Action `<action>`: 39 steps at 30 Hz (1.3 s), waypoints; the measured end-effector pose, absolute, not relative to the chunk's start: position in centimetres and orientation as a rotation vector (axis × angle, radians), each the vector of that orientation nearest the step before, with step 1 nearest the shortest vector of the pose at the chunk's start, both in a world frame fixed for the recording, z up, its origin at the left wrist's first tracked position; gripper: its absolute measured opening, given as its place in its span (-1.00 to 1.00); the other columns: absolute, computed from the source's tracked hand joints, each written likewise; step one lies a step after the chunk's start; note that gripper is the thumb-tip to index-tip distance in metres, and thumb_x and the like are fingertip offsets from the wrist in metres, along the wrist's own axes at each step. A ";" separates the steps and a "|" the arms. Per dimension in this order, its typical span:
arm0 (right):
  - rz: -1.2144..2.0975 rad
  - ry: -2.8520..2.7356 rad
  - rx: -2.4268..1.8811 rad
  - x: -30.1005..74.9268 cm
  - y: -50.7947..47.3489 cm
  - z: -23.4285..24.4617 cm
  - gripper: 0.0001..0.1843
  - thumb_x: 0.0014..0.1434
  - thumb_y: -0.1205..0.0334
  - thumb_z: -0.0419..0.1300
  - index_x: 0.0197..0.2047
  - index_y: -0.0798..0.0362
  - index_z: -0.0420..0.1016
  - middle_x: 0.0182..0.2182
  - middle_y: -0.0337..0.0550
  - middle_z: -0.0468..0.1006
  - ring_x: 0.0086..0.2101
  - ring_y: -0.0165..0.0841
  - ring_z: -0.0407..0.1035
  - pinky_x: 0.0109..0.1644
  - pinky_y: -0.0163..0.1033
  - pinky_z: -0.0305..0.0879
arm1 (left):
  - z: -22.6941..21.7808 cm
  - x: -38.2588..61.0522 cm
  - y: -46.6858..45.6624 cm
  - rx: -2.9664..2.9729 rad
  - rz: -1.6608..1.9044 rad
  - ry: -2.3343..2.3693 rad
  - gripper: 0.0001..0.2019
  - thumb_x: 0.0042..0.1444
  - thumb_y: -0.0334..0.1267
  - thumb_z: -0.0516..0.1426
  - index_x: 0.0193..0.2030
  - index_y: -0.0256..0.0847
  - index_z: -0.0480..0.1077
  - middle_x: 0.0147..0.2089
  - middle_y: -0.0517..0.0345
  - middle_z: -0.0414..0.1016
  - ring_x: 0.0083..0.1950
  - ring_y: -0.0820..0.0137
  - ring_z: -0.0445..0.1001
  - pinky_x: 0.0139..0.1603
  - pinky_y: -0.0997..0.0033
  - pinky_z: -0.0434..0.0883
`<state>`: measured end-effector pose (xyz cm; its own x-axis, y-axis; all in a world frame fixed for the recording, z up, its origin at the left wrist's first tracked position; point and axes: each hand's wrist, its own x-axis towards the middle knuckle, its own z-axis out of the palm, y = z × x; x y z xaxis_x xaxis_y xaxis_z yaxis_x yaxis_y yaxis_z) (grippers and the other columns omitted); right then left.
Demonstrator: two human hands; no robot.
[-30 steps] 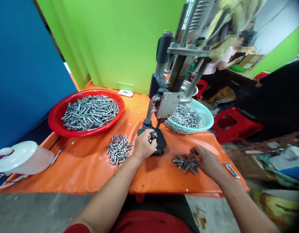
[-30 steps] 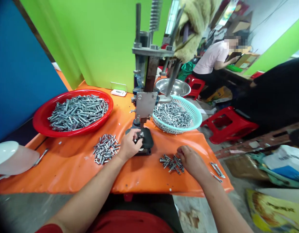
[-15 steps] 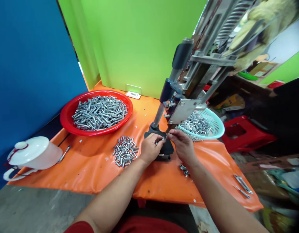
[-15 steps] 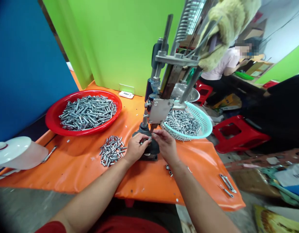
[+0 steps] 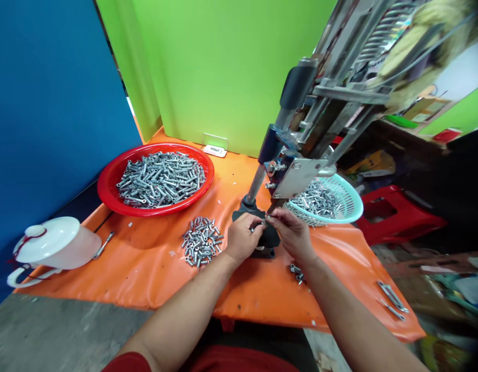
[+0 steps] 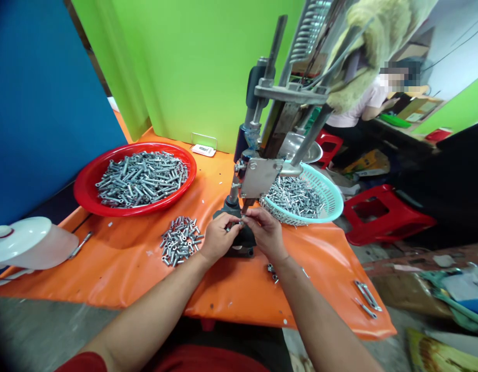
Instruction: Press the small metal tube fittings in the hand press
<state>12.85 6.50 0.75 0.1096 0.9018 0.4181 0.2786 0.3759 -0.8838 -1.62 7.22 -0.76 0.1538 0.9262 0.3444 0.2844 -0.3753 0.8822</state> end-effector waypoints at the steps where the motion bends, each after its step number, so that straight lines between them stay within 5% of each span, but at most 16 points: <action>1: 0.636 -1.450 -1.141 13.0 6.5 0.7 -0.86 0.05 0.18 0.27 -0.30 0.01 0.49 -0.31 -0.20 0.50 -0.25 -0.39 0.41 -0.09 -0.22 0.38 | -0.8 -1.6 7.2 1.770 1.239 1.155 -0.92 0.08 -0.31 0.17 -0.27 -0.17 0.48 -0.30 0.20 0.49 -0.26 0.46 0.42 -0.24 0.48 0.32; 19: 0.467 -1.592 -1.196 12.5 6.3 1.2 -0.87 0.12 0.15 0.19 -0.28 -0.01 0.49 -0.30 -0.15 0.52 -0.24 -0.34 0.42 -0.10 -0.17 0.37 | -0.6 -1.6 7.1 1.761 1.228 1.193 -0.94 0.07 -0.31 0.17 -0.32 -0.18 0.48 -0.35 0.21 0.47 -0.31 0.47 0.40 -0.28 0.49 0.32; 29: 0.616 -1.412 -1.206 12.0 6.3 0.5 -0.85 0.10 0.11 0.21 -0.31 0.00 0.45 -0.47 -0.24 0.44 -0.46 -0.41 0.38 -0.27 -0.24 0.37 | -0.7 -1.6 7.1 1.764 1.227 1.190 -0.92 0.10 -0.28 0.16 -0.31 -0.18 0.48 -0.34 0.20 0.48 -0.30 0.47 0.40 -0.28 0.49 0.31; 39: 0.535 -1.551 -1.181 12.4 6.3 1.2 -0.87 0.09 0.13 0.23 -0.32 -0.01 0.48 -0.33 -0.18 0.52 -0.26 -0.36 0.41 -0.10 -0.19 0.37 | -0.3 -1.5 7.1 1.810 1.241 1.139 -0.86 0.14 -0.28 0.12 -0.19 -0.11 0.51 -0.22 0.17 0.51 -0.19 0.43 0.46 -0.15 0.46 0.38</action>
